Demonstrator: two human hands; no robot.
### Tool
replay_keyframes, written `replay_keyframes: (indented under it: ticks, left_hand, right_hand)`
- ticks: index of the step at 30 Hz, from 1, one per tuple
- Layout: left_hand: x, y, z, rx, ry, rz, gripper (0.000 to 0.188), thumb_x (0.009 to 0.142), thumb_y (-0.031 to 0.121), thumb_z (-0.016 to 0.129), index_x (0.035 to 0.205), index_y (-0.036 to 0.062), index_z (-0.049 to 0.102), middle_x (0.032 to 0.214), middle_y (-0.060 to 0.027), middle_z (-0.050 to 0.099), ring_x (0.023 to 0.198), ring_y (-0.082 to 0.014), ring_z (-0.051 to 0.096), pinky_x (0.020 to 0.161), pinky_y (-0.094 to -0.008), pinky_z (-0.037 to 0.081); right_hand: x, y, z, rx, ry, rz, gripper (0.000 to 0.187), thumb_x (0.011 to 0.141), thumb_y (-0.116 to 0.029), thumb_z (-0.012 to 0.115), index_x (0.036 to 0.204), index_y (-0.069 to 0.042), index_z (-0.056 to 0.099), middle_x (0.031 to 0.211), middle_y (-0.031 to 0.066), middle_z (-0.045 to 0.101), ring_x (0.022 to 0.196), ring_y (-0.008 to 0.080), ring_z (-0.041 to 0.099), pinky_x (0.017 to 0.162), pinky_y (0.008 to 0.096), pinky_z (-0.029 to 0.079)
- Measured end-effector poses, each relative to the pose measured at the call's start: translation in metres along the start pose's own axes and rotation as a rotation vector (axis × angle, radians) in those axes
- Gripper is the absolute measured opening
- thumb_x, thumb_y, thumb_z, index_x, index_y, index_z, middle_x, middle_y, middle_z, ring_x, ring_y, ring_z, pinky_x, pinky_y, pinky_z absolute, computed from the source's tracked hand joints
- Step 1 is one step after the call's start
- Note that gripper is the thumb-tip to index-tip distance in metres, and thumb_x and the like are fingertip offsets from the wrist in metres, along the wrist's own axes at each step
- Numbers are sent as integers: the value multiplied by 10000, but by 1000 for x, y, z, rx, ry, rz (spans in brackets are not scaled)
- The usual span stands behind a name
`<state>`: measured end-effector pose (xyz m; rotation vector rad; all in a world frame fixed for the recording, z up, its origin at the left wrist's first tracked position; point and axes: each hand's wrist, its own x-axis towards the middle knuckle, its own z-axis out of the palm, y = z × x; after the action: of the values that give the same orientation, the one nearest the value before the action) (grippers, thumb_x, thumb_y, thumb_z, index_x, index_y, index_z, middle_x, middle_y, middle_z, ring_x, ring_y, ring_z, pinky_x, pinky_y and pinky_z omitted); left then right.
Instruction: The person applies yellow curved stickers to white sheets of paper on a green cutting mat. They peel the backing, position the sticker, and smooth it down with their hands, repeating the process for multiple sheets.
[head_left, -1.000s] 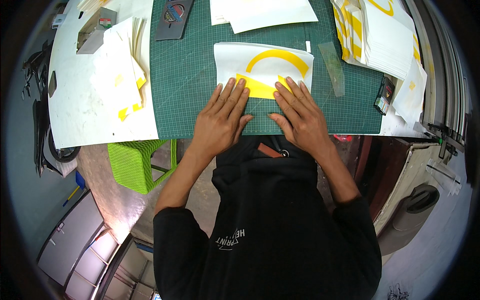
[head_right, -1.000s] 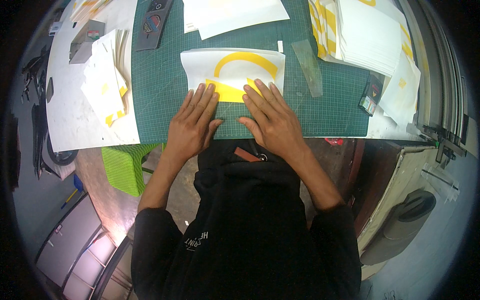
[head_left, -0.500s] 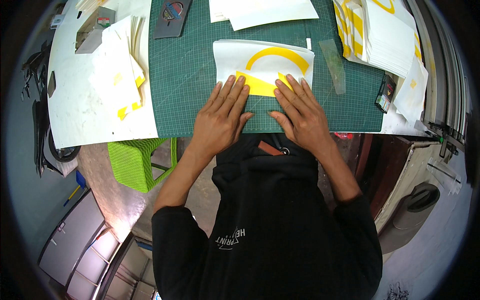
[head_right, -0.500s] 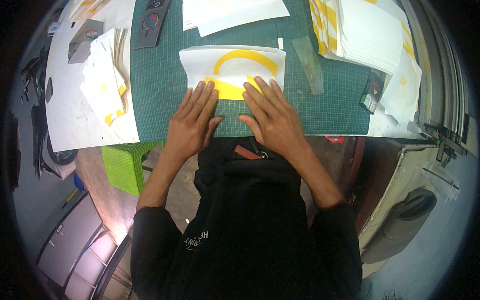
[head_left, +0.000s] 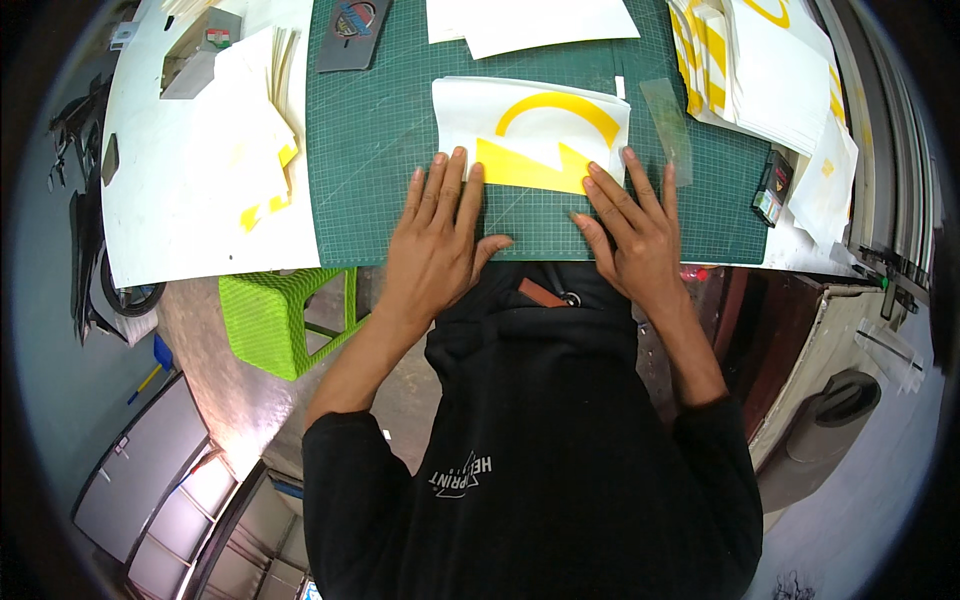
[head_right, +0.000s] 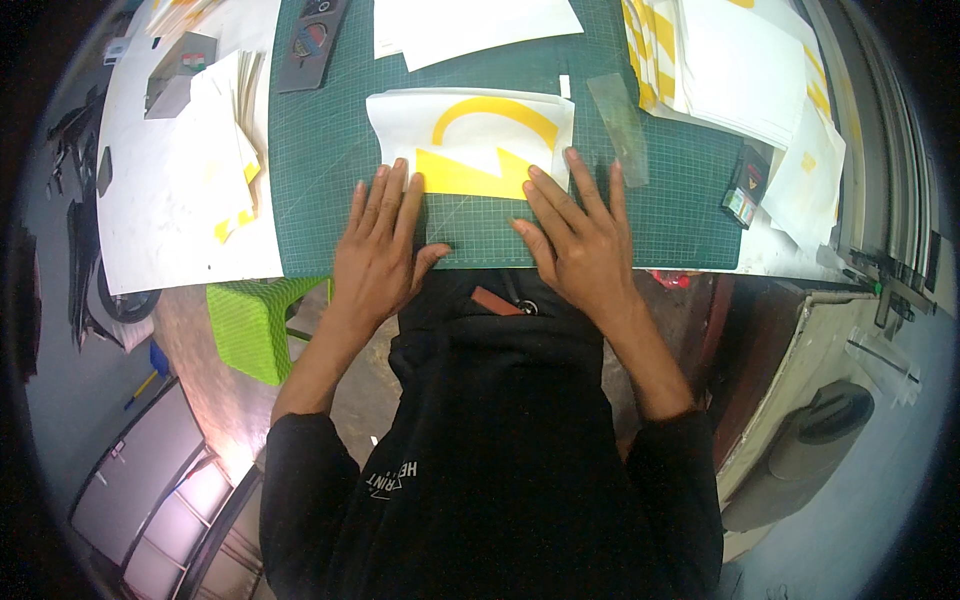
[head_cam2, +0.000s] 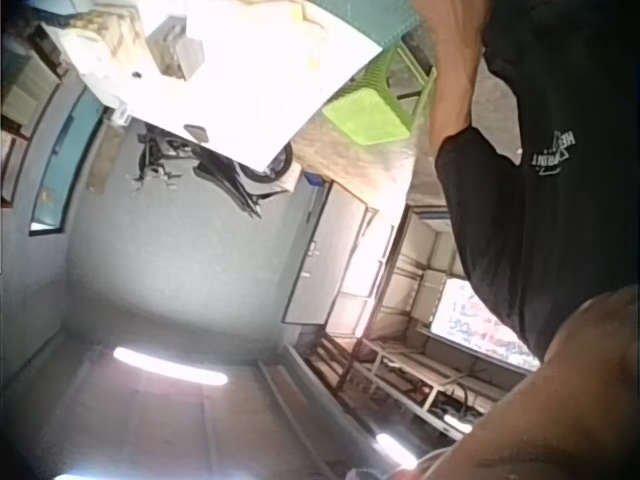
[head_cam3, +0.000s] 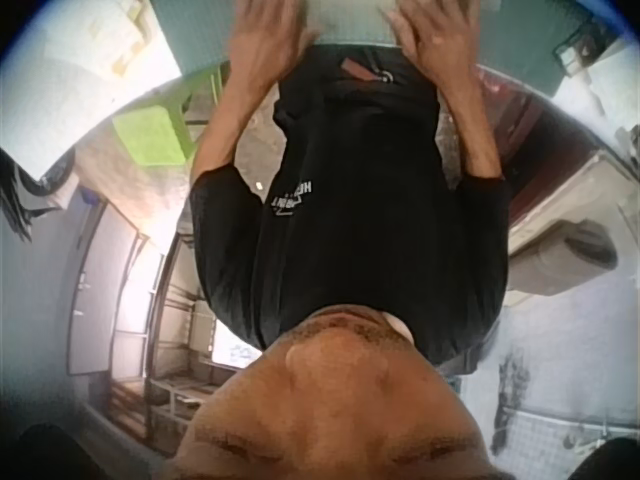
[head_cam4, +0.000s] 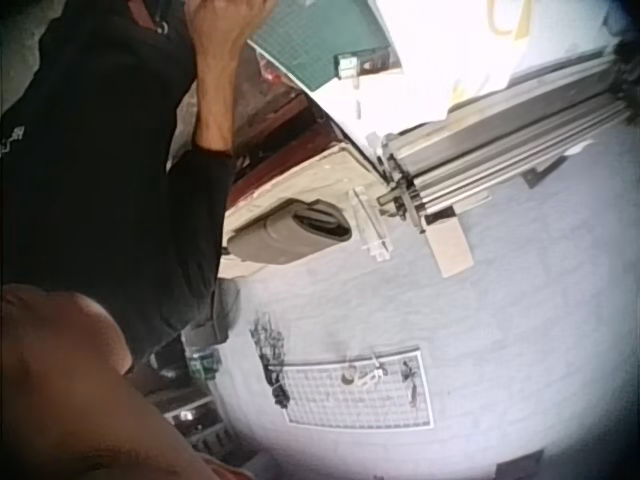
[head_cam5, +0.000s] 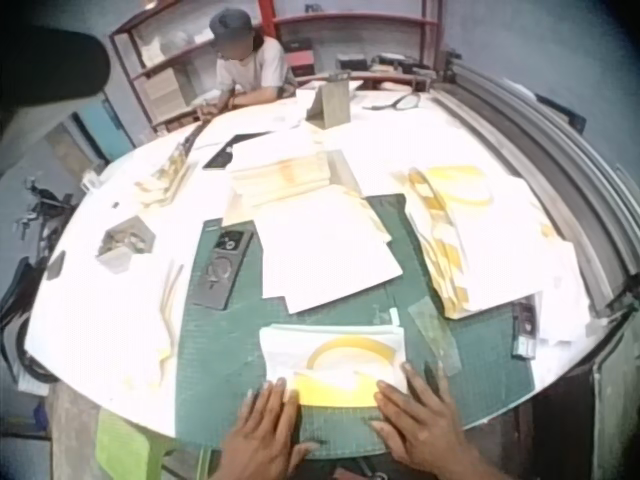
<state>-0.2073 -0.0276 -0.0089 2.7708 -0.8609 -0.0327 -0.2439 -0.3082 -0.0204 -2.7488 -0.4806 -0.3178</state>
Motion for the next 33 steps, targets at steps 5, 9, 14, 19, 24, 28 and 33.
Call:
replay_keyframes:
  ticks: [5, 9, 14, 19, 24, 28, 33]
  left_hand:
    - [1, 3, -4, 144, -46, 49, 795, 1028, 677, 410, 1639, 168, 408, 1694, -227, 329, 1556, -446, 332, 1274, -609, 239]
    - [4, 11, -11, 169, -60, 41, 797, 1017, 663, 450, 1616, 138, 437, 1690, -227, 337, 1563, -413, 335, 1280, -609, 230]
    - [17, 11, -8, 20, -34, 147, 840, 979, 551, 599, 1545, -50, 448, 1667, -234, 368, 1560, -400, 345, 1281, -550, 281]
    - [22, 0, -3, -123, -42, 194, 848, 969, 512, 630, 1493, -130, 447, 1654, -243, 382, 1547, -415, 363, 1267, -509, 331]
    - [23, 2, -1, -169, -54, 175, 792, 996, 514, 582, 1526, -61, 452, 1671, -216, 372, 1547, -437, 348, 1273, -547, 304]
    - [23, 7, -5, -75, -82, 214, 724, 1017, 512, 544, 1562, 41, 465, 1684, -147, 385, 1555, -439, 329, 1273, -568, 291]
    - [25, 12, -7, -102, -81, 173, 705, 1013, 505, 557, 1558, 65, 484, 1663, -110, 429, 1549, -432, 344, 1272, -572, 285]
  right_hand:
    - [1, -9, -5, -52, -19, 9, 430, 972, -356, 735, 1342, -139, 704, 1493, 50, 602, 1396, 371, 500, 1212, 723, 264]
    - [4, -20, -5, -126, -39, -6, 431, 981, -390, 713, 1352, -172, 696, 1451, 88, 587, 1333, 358, 517, 1204, 716, 271]
    - [12, -33, -8, -144, -35, 7, 466, 1001, -424, 674, 1320, -85, 691, 1391, 138, 600, 1331, 341, 520, 1162, 693, 313]
    - [21, -38, 3, -23, -39, -24, 522, 1018, -438, 640, 1258, 25, 678, 1346, 163, 617, 1297, 334, 552, 1155, 583, 367]
    - [22, -36, 3, -9, -79, -18, 494, 1032, -419, 609, 1314, -17, 667, 1449, 152, 594, 1268, 338, 563, 1067, 522, 420]
    - [26, -45, -1, -91, -139, -35, 478, 1035, -393, 597, 1395, -81, 638, 1552, 87, 546, 1252, 339, 547, 1011, 534, 426]
    - [27, -43, 1, -129, -153, -48, 489, 1027, -400, 601, 1418, -107, 628, 1563, 44, 536, 1237, 328, 537, 1040, 560, 402]
